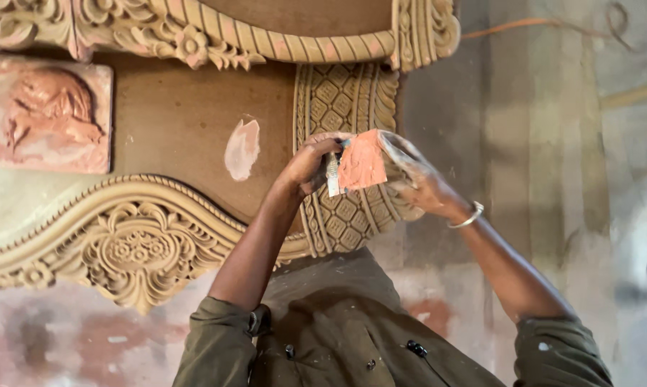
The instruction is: The person applies pinkish putty to the carved surface of a wooden furniture piece using a small metal spatula. They repeatedly scoop the putty from a square tile and spread it into the intricate grooves and patterns of the wood, smoothing the surface with the tool.
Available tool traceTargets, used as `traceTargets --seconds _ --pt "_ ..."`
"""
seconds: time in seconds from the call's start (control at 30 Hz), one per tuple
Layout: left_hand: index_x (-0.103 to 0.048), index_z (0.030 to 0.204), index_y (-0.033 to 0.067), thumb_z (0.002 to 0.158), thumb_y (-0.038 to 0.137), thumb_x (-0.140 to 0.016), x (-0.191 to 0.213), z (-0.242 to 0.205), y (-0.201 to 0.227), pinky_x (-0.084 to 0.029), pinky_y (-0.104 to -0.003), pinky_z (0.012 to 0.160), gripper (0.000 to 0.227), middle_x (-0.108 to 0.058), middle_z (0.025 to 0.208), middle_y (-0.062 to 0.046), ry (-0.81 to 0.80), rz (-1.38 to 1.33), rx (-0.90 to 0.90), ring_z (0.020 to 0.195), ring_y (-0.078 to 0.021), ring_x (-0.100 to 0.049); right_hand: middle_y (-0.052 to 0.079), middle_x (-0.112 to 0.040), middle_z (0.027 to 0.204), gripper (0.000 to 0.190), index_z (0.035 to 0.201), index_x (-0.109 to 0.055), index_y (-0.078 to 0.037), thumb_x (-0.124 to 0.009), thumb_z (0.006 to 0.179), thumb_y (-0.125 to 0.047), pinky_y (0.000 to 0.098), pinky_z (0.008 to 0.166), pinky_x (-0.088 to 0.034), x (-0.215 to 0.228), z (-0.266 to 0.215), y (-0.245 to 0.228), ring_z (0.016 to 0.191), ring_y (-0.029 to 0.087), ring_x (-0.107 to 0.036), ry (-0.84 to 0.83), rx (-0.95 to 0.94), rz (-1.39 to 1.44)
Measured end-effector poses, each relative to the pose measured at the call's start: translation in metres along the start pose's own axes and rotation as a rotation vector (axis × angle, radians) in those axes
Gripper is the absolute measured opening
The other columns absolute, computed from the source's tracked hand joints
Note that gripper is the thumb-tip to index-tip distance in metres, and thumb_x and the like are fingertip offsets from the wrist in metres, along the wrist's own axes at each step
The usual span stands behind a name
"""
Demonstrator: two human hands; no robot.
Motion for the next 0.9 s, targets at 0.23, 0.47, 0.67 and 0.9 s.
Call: traceTargets --seconds 0.23,0.47,0.67,0.9 --pt "-0.074 0.114 -0.0039 0.092 0.007 -0.054 0.019 0.051 -0.018 -0.050 -0.027 0.067 0.032 -0.072 0.091 -0.005 0.164 0.464 -0.166 0.074 -0.0119 -0.062 0.011 -0.058 0.143 0.058 0.151 -0.052 -0.019 -0.056 0.096 -0.005 0.0447 0.111 -0.045 0.074 0.003 0.048 0.130 0.032 -0.056 -0.112 -0.058 -0.334" --pt "-0.074 0.109 -0.0012 0.096 0.012 -0.058 0.031 0.104 -0.059 -0.048 -0.026 0.063 0.025 -0.072 0.087 -0.003 0.352 0.373 -0.164 0.070 -0.0107 -0.061 0.012 -0.067 0.119 0.061 0.145 -0.061 -0.024 -0.054 0.089 -0.001 0.0442 0.095 -0.050 0.075 0.004 0.119 0.104 0.033 -0.063 -0.329 0.029 -0.346" --pt "-0.074 0.107 -0.0017 0.095 0.013 -0.055 0.048 0.119 -0.078 -0.055 -0.027 0.066 0.027 -0.075 0.088 -0.007 0.535 0.053 -0.339 0.071 -0.0143 -0.068 0.012 -0.074 0.104 0.055 0.136 -0.066 -0.023 -0.050 0.087 -0.003 0.0396 0.086 -0.058 0.089 0.038 0.164 0.088 0.030 -0.073 -0.615 -0.100 0.047" --pt "-0.076 0.099 0.0022 0.095 0.017 -0.057 0.076 0.127 -0.097 -0.037 -0.027 0.046 0.025 -0.062 0.070 -0.003 0.598 0.158 -0.327 0.053 -0.0114 -0.051 0.015 -0.073 0.112 0.065 0.152 -0.053 -0.030 -0.059 0.089 -0.014 0.0492 0.069 -0.055 0.083 0.126 0.211 0.078 0.037 -0.069 -0.655 0.058 -0.717"
Point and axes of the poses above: each hand's wrist, its own z-axis towards the middle knuckle, its own x-axis out of the back of the hand, y = z × x, the point moved 8 cm from there along z, towards the middle knuckle
